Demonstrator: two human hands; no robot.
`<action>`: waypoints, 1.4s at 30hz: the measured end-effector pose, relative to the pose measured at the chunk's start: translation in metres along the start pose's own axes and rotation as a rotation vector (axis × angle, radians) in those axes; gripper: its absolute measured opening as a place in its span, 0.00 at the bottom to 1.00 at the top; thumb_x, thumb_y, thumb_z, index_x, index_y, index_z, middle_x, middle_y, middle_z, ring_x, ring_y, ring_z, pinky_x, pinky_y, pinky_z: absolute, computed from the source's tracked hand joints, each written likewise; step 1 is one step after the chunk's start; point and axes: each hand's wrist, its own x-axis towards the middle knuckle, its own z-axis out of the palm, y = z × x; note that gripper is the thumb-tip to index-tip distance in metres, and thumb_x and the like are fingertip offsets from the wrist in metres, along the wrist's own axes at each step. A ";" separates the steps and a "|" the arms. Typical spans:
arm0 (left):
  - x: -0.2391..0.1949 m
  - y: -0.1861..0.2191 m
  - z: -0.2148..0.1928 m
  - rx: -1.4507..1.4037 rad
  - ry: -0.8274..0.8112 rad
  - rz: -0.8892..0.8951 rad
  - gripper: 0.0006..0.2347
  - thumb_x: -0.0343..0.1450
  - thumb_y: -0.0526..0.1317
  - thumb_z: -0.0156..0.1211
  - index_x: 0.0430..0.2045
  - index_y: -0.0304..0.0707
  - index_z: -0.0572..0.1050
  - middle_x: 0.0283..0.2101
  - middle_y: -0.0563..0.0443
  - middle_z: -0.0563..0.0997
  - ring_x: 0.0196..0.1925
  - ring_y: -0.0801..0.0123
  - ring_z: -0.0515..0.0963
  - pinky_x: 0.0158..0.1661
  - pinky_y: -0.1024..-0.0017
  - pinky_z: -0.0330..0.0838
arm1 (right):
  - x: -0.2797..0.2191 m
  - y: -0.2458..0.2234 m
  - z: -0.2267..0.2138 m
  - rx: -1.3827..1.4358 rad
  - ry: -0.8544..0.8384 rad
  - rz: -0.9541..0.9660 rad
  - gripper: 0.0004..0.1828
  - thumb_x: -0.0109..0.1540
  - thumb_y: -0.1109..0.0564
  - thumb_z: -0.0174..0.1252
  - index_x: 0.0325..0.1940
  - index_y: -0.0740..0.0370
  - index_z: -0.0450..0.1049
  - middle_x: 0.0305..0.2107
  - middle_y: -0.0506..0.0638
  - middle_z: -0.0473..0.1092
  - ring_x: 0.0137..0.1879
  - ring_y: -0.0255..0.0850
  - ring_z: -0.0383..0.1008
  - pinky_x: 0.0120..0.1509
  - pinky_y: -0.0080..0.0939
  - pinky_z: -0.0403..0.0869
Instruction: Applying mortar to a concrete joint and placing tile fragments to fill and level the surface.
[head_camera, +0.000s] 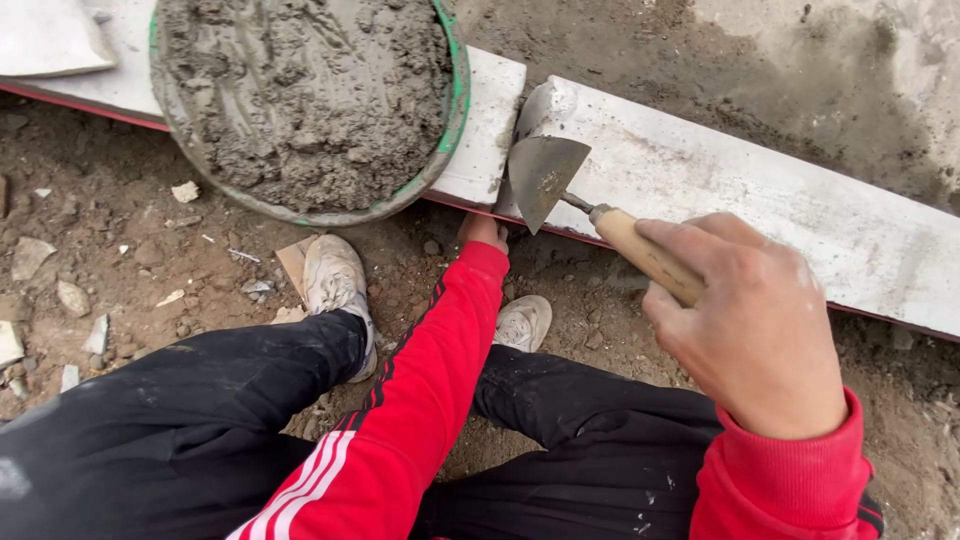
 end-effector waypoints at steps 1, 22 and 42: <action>0.039 -0.010 -0.014 -0.003 -0.001 0.005 0.16 0.70 0.35 0.55 0.52 0.33 0.75 0.57 0.45 0.71 0.57 0.57 0.69 0.50 0.66 0.72 | 0.005 -0.005 -0.001 0.002 0.003 -0.004 0.25 0.54 0.61 0.59 0.56 0.54 0.83 0.35 0.47 0.77 0.29 0.50 0.75 0.34 0.54 0.75; 0.047 0.022 -0.099 0.899 -0.367 0.398 0.18 0.70 0.44 0.68 0.54 0.43 0.79 0.45 0.45 0.77 0.43 0.65 0.82 0.43 0.68 0.81 | 0.103 0.006 0.070 -0.164 -0.231 0.014 0.18 0.51 0.63 0.59 0.42 0.56 0.85 0.29 0.61 0.77 0.42 0.61 0.82 0.48 0.64 0.81; 0.031 0.006 -0.070 1.611 -0.137 0.746 0.18 0.67 0.47 0.62 0.39 0.28 0.81 0.43 0.34 0.82 0.47 0.38 0.82 0.47 0.47 0.78 | -0.171 -0.066 0.117 1.095 -0.366 1.045 0.18 0.71 0.51 0.49 0.36 0.69 0.71 0.18 0.56 0.62 0.15 0.43 0.57 0.24 0.43 0.59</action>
